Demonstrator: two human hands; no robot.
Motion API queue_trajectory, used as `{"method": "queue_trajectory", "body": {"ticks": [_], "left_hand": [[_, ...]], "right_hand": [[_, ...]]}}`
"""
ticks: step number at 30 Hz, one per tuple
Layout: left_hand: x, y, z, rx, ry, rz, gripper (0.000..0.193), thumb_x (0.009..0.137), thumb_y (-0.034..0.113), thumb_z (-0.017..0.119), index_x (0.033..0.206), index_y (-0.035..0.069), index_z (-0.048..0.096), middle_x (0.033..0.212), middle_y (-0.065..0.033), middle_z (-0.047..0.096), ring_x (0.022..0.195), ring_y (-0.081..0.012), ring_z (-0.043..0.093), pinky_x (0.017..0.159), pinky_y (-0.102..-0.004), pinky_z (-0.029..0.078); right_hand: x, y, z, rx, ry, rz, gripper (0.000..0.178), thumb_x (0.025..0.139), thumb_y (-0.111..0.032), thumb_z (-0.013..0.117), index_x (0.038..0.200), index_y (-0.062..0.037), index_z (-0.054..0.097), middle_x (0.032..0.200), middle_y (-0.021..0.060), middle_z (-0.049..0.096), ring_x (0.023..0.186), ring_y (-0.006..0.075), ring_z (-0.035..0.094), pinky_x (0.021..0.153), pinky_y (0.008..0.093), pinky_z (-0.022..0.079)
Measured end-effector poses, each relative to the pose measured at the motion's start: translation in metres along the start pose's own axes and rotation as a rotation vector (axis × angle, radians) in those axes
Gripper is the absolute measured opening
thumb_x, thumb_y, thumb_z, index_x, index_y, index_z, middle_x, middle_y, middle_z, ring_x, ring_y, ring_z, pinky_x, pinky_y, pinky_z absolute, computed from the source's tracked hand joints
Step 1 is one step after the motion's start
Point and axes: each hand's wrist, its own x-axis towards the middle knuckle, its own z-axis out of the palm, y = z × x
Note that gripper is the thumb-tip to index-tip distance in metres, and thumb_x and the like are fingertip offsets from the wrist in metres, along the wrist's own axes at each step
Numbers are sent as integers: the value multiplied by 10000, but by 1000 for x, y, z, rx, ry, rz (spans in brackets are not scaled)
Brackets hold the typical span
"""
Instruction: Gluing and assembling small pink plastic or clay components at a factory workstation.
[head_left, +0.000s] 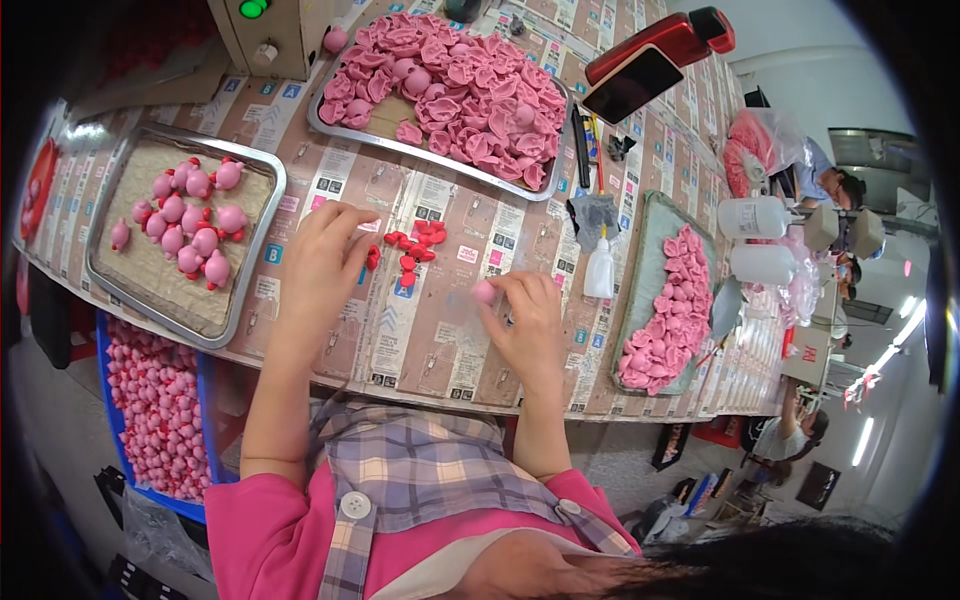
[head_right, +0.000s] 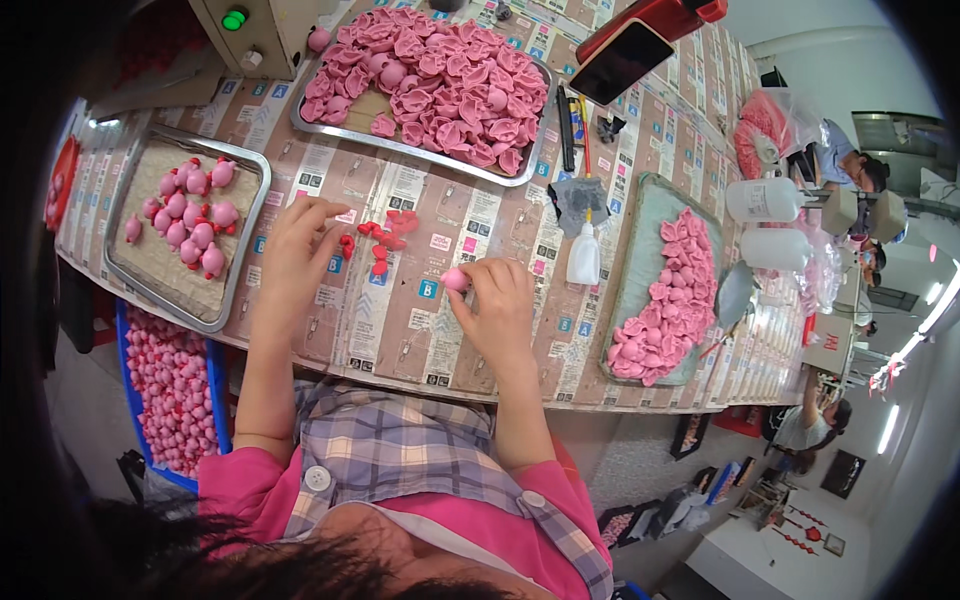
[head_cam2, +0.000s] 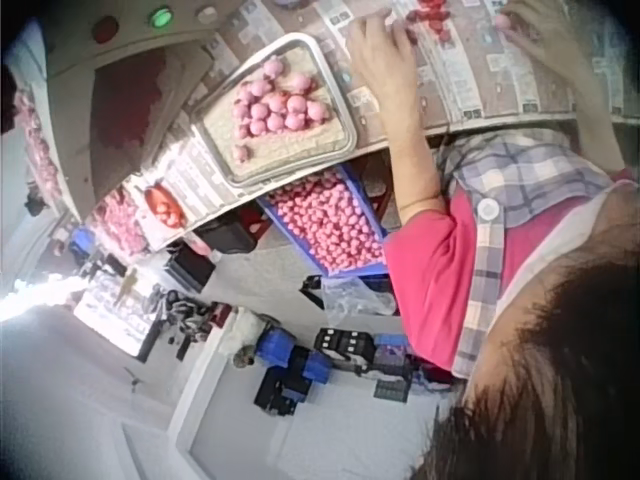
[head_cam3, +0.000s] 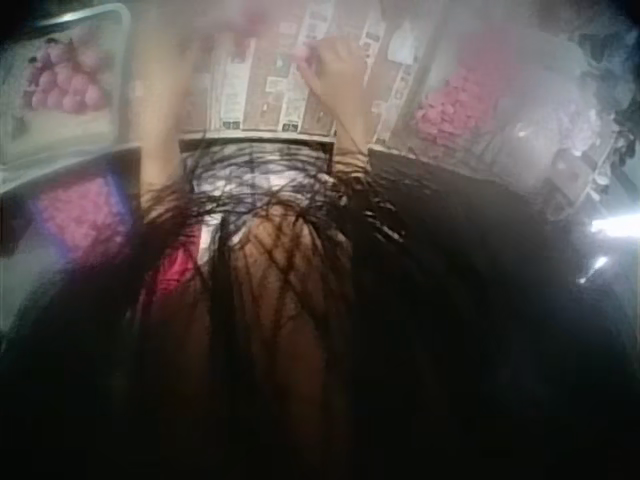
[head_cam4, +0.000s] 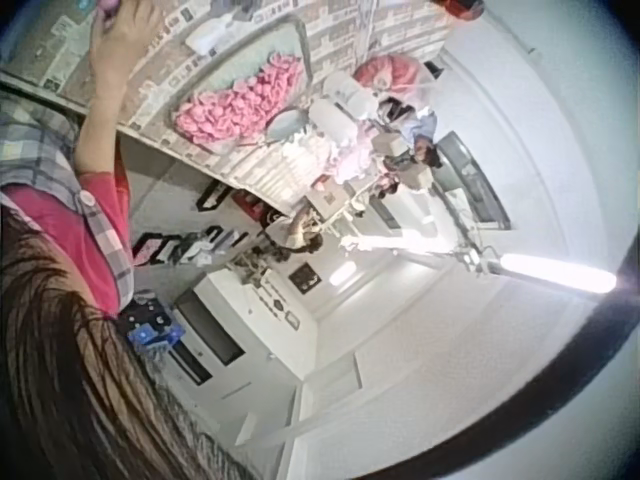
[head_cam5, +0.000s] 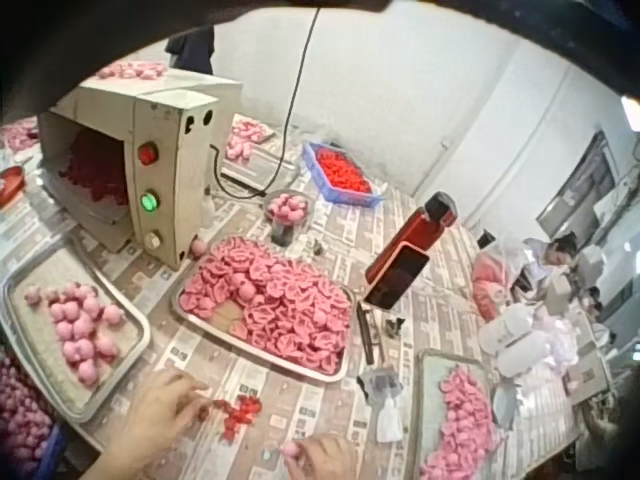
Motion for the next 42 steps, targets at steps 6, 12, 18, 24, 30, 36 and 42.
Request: {"method": "queue_trajectory", "body": {"ticks": [6, 12, 18, 24, 30, 36, 42], "left_hand": [[-4, 7, 0, -1, -121, -151, 217, 668, 102, 621, 859, 32, 548, 797, -76, 504, 740, -232, 521, 643, -319, 413], [-9, 5, 1, 17, -158, -102, 234, 642, 76, 637, 844, 19, 537, 805, -88, 492, 732, -234, 520, 643, -321, 418], [-13, 5, -1, -84, -141, -135, 221, 657, 30, 610, 866, 16, 540, 816, -71, 496, 710, -172, 521, 617, -266, 419], [-23, 7, 9, -956, -172, -339, 202, 701, 10, 594, 895, 30, 544, 845, -5, 525, 753, -78, 512, 654, -214, 424], [-26, 40, 37, -1398, -375, -376, 224, 717, 64, 598, 926, 30, 527, 873, -18, 545, 790, -89, 511, 690, -231, 424], [64, 19, 21, -275, -79, -15, 154, 711, 133, 591, 850, 73, 566, 772, -47, 558, 729, -152, 544, 641, -280, 417], [120, -23, 37, 295, -4, 177, 185, 655, 188, 620, 792, 71, 576, 743, -85, 577, 778, -275, 531, 692, -390, 402]], "right_hand": [[1, -1, -1, -96, -46, 24, 269, 598, -143, 662, 834, -66, 559, 833, 51, 498, 833, 223, 452, 762, 350, 331], [-8, -2, -13, 30, 9, 99, 306, 620, -124, 649, 905, -67, 554, 856, 59, 506, 847, 232, 455, 757, 347, 342], [-11, -6, -3, 149, 55, 75, 254, 629, -85, 638, 872, -64, 568, 831, 58, 526, 807, 233, 480, 717, 325, 370], [-3, -30, 3, 303, 69, -5, 230, 638, -75, 630, 861, -56, 574, 835, 71, 545, 785, 241, 503, 687, 332, 396], [5, -48, 5, 392, 189, -97, 249, 644, -38, 630, 888, -52, 584, 791, 89, 556, 725, 231, 533, 648, 307, 426], [-6, -16, -13, 526, 259, 85, 270, 668, 17, 608, 933, -29, 582, 769, 88, 582, 690, 160, 554, 631, 251, 434], [-16, -21, -6, 892, 300, 406, 221, 734, 11, 568, 954, 28, 567, 813, 82, 600, 759, 116, 564, 690, 214, 438]]}}
